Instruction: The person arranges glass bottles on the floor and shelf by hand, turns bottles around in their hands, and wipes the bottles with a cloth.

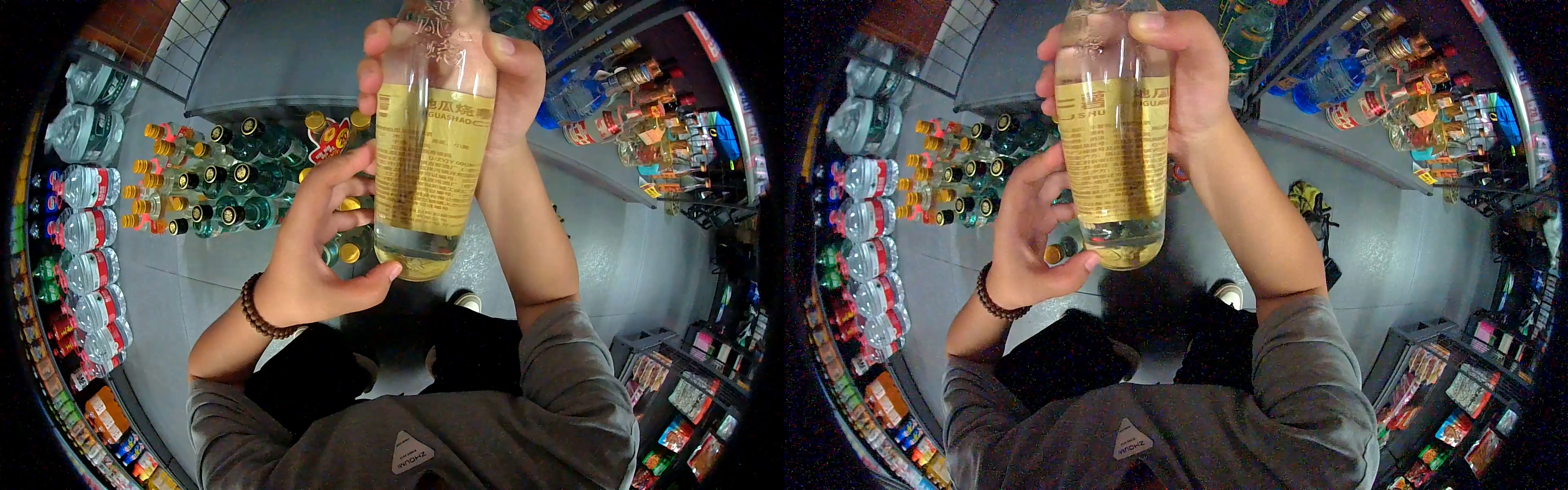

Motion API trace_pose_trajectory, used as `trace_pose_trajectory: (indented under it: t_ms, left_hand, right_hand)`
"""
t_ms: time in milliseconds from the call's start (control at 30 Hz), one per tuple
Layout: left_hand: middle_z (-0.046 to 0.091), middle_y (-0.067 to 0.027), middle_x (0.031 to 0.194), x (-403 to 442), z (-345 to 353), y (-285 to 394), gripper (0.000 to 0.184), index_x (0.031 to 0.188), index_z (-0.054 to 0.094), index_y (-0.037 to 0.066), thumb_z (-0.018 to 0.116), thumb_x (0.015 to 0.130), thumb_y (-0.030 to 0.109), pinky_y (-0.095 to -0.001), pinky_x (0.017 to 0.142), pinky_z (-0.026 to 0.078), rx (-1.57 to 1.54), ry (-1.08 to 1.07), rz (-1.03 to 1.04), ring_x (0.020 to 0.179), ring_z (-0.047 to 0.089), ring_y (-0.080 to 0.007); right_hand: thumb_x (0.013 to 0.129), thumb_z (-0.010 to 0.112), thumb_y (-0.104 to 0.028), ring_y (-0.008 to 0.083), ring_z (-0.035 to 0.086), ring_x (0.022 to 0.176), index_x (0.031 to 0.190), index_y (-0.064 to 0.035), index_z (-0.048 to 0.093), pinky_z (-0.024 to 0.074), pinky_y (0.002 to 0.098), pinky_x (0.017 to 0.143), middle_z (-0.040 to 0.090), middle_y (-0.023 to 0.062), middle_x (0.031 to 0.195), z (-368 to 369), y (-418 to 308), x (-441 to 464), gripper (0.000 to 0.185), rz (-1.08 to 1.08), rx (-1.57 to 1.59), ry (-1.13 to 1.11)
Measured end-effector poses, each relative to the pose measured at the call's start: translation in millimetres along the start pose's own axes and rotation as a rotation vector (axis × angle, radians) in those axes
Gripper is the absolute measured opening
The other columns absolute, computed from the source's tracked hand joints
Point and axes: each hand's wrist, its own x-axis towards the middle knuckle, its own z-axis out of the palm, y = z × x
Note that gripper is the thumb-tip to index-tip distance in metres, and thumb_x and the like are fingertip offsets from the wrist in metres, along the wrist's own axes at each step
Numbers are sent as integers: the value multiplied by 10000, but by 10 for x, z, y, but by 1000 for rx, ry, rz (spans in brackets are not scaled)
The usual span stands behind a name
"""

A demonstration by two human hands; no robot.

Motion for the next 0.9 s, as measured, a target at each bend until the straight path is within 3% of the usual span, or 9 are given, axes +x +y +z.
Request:
trace_pose_trajectory:
  t_ms: [167, 367, 467, 567, 867, 900]
  left_hand:
    - [336, -103, 1342, 7, 1, -7, 884, 1379, 240, 71, 723, 643, -16, -379, 911, 445, -23, 6, -6, 1150, 436, -230]
    - [343, -99, 1322, 16, 0, 1, 884, 1382, 237, 65, 708, 641, -31, -372, 902, 444, -9, 2, -6, 1143, 439, -226]
    - [342, -94, 1319, 15, 7, -5, 882, 1383, 235, 61, 702, 642, -36, -371, 900, 444, -21, 22, -22, 1141, 440, -227]
    - [338, -93, 1327, 13, -1, -20, 875, 1385, 232, 61, 692, 648, -42, -368, 898, 445, -25, 21, -24, 1141, 439, -227]
    - [294, -97, 1403, 11, -6, -44, 877, 1399, 219, 68, 667, 655, -58, -356, 885, 448, -19, 37, -71, 1153, 439, -224]
    - [296, -99, 1403, 12, -9, -50, 878, 1401, 216, 70, 662, 657, -61, -358, 887, 447, -25, 33, -79, 1155, 440, -224]
  right_hand:
    - [719, 556, -257, 438, 566, 962, 1349, -28, 308, 479, 537, 834, 522, 290, 1081, 116, -10, -11, 714, 12, 14, 151]
    - [716, 556, -245, 436, 567, 971, 1345, -30, 307, 480, 535, 829, 522, 288, 1082, -10, -16, 5, 710, 0, -54, -23]
    - [710, 565, -231, 436, 572, 965, 1340, -26, 316, 479, 536, 831, 529, 288, 1076, 108, -20, -1, 707, 21, -39, 196]
    - [705, 574, -213, 434, 579, 956, 1333, -23, 326, 481, 535, 831, 537, 287, 1070, -61, -20, 11, 701, 12, -61, 16]
    - [715, 580, -186, 412, 594, 944, 1310, -27, 350, 497, 516, 821, 554, 276, 1047, -91, -22, -14, 658, 7, -34, 43]
    - [728, 547, -322, 375, 592, 942, 1303, 2, 361, 505, 488, 823, 538, 252, 1085, -124, -27, -46, 686, 69, -163, 96]
